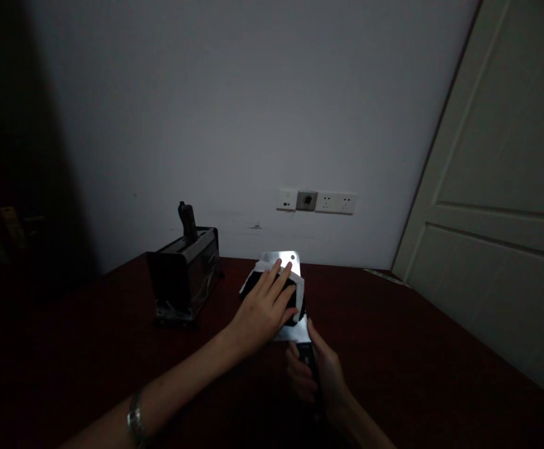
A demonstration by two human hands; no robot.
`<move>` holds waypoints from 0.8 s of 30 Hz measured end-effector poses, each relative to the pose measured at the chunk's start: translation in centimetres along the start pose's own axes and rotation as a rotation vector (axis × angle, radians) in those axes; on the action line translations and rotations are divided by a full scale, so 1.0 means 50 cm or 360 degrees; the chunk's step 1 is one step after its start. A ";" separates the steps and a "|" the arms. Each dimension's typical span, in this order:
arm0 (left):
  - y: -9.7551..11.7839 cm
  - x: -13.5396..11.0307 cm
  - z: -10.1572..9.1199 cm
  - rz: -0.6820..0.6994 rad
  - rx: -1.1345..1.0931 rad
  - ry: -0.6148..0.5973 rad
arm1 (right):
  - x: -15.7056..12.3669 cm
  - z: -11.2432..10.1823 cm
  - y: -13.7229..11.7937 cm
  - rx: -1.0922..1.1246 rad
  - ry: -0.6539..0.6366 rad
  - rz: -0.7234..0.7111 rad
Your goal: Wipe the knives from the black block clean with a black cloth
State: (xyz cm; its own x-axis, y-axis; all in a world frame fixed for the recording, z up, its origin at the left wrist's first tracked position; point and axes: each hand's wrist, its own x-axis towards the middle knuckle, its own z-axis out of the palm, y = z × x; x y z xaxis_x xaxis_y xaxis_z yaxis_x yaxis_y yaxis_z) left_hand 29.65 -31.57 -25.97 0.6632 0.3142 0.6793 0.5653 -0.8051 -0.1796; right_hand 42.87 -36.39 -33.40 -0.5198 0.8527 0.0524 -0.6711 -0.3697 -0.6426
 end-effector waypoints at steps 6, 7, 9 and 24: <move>0.006 -0.003 -0.007 0.0203 -0.0139 -0.0206 | -0.007 -0.003 -0.022 -0.0002 0.0090 -0.0043; 0.007 -0.005 -0.008 0.0232 -0.0214 -0.0251 | -0.008 -0.006 -0.026 -0.0007 0.0100 -0.0028; 0.010 -0.008 -0.009 0.0230 -0.0363 -0.0300 | -0.008 -0.012 -0.031 -0.0028 0.0118 -0.0001; 0.021 -0.013 0.009 -0.0221 -0.0649 -0.0171 | -0.002 -0.003 -0.003 -0.0080 0.0226 0.0038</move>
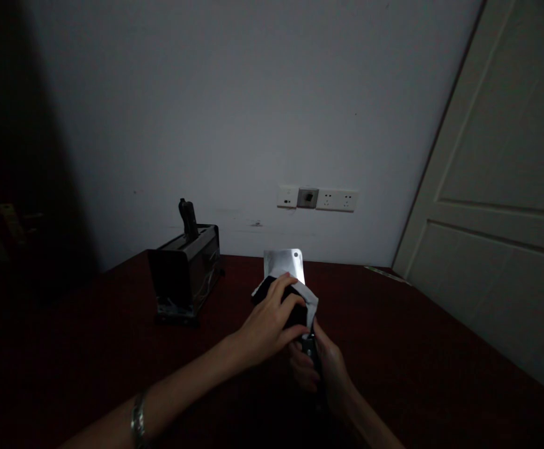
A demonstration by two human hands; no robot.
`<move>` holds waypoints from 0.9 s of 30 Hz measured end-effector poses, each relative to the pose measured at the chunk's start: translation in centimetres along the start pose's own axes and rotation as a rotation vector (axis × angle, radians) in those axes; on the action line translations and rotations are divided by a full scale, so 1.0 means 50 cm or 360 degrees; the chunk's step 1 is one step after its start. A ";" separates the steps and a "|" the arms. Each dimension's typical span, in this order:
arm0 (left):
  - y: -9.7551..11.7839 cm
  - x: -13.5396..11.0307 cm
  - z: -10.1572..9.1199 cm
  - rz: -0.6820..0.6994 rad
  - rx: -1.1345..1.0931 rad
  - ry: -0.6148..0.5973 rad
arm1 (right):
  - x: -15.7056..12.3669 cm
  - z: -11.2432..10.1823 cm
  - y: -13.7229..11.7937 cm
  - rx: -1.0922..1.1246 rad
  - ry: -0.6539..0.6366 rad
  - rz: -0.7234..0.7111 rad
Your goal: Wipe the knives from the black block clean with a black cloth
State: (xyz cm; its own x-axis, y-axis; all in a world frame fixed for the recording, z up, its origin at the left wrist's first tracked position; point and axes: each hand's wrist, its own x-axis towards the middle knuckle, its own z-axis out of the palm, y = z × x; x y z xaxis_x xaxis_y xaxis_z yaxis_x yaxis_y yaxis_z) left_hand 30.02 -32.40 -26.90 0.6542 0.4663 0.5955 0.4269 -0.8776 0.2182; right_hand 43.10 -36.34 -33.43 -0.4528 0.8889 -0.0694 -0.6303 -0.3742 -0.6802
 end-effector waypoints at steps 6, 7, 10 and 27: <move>-0.004 -0.001 -0.009 0.0052 0.0044 -0.0011 | 0.001 0.002 0.006 -0.0027 -0.0076 0.0003; -0.009 0.000 -0.011 0.0056 0.0072 0.0009 | 0.003 0.002 0.008 -0.0031 -0.0098 -0.0006; -0.027 0.009 -0.023 0.0074 0.0221 0.0125 | 0.006 0.000 0.014 -0.0015 -0.0159 -0.0020; -0.057 0.015 -0.073 0.0342 0.0209 -0.0284 | 0.005 -0.002 0.004 0.0145 -0.0257 -0.0086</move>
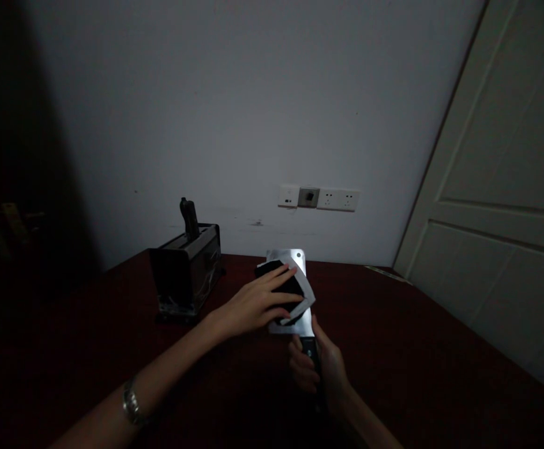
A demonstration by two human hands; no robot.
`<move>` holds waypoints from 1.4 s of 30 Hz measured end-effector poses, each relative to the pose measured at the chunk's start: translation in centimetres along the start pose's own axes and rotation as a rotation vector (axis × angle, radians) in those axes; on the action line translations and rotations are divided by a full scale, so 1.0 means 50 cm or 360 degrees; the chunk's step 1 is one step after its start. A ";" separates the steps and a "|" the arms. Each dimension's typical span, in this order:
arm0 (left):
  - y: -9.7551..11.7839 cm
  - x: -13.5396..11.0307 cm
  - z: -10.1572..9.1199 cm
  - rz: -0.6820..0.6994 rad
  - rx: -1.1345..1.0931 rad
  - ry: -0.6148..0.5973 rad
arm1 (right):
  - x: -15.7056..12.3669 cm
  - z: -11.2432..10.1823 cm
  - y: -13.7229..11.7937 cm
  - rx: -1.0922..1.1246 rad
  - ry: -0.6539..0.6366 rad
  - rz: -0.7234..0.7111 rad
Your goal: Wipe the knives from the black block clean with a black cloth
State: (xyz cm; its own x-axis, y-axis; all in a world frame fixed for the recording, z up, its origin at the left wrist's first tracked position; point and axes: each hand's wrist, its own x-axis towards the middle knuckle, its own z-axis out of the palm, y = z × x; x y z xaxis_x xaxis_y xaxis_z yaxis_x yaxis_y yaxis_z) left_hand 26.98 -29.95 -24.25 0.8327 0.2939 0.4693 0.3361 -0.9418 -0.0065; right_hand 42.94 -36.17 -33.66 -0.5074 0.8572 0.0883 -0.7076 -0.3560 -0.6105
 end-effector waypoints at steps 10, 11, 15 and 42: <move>0.005 -0.007 -0.005 0.0254 -0.0150 -0.0180 | -0.002 -0.015 0.004 0.0035 -0.0057 -0.0056; 0.006 -0.007 -0.005 0.0260 -0.0168 -0.0182 | -0.002 -0.015 0.004 0.0030 -0.0072 -0.0060; -0.012 -0.006 -0.012 0.0192 -0.0175 -0.0120 | -0.001 -0.007 0.005 0.0023 -0.0082 0.0006; -0.040 0.001 -0.005 -0.0238 0.0365 0.0301 | -0.003 -0.003 0.021 0.0055 -0.0029 0.0190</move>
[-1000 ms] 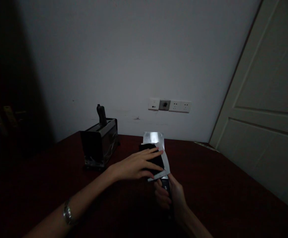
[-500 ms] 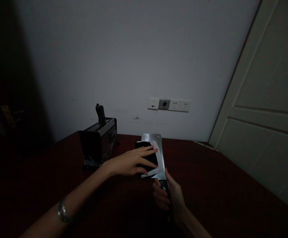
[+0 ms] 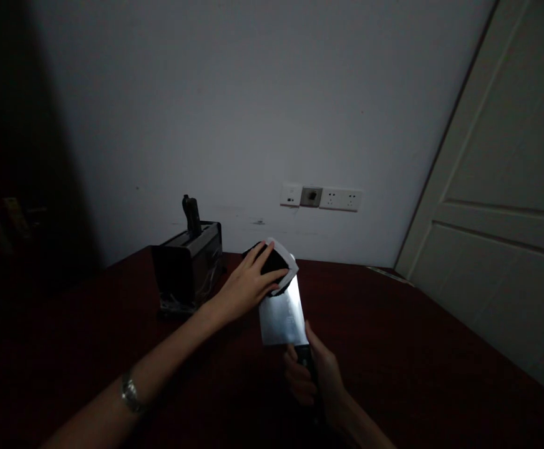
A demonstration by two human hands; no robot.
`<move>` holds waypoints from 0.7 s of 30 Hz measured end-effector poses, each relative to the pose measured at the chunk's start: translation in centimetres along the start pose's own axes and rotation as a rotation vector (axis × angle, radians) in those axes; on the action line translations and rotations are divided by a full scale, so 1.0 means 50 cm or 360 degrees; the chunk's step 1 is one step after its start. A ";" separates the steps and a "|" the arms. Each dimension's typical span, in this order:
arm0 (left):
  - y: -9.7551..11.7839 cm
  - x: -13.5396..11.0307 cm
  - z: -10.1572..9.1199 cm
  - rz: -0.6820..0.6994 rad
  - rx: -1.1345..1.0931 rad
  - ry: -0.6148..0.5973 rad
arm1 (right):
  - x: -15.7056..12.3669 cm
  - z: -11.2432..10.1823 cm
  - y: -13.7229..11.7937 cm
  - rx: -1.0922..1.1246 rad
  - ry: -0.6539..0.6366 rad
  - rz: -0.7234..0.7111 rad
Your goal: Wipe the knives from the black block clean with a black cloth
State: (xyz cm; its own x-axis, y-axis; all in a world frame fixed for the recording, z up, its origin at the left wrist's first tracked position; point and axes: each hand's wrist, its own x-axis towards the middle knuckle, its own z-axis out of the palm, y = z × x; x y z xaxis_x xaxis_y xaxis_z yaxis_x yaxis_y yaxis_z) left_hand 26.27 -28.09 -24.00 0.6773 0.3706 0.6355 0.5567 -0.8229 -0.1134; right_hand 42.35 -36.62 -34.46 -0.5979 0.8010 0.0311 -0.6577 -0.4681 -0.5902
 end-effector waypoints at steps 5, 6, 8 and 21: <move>0.055 -0.007 -0.008 0.0166 -0.0011 -0.0121 | -0.001 0.005 -0.013 -0.0033 -0.0042 -0.0127; 0.064 -0.010 -0.009 0.0234 -0.0050 -0.0179 | -0.002 0.005 -0.016 -0.0035 -0.0037 -0.0157; 0.078 -0.016 -0.009 0.0347 -0.0123 -0.0263 | -0.004 0.006 -0.021 -0.0028 -0.0008 -0.0228; 0.033 -0.001 -0.006 0.0157 -0.0166 -0.0112 | 0.001 0.006 0.000 -0.0108 0.0035 -0.0052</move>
State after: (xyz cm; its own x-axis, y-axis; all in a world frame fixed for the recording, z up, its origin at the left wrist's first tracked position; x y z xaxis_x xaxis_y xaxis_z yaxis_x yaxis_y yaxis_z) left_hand 27.03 -29.59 -24.00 0.7604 0.3122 0.5695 0.4354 -0.8957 -0.0903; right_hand 42.18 -36.70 -34.20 -0.5660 0.8237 0.0338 -0.6436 -0.4158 -0.6426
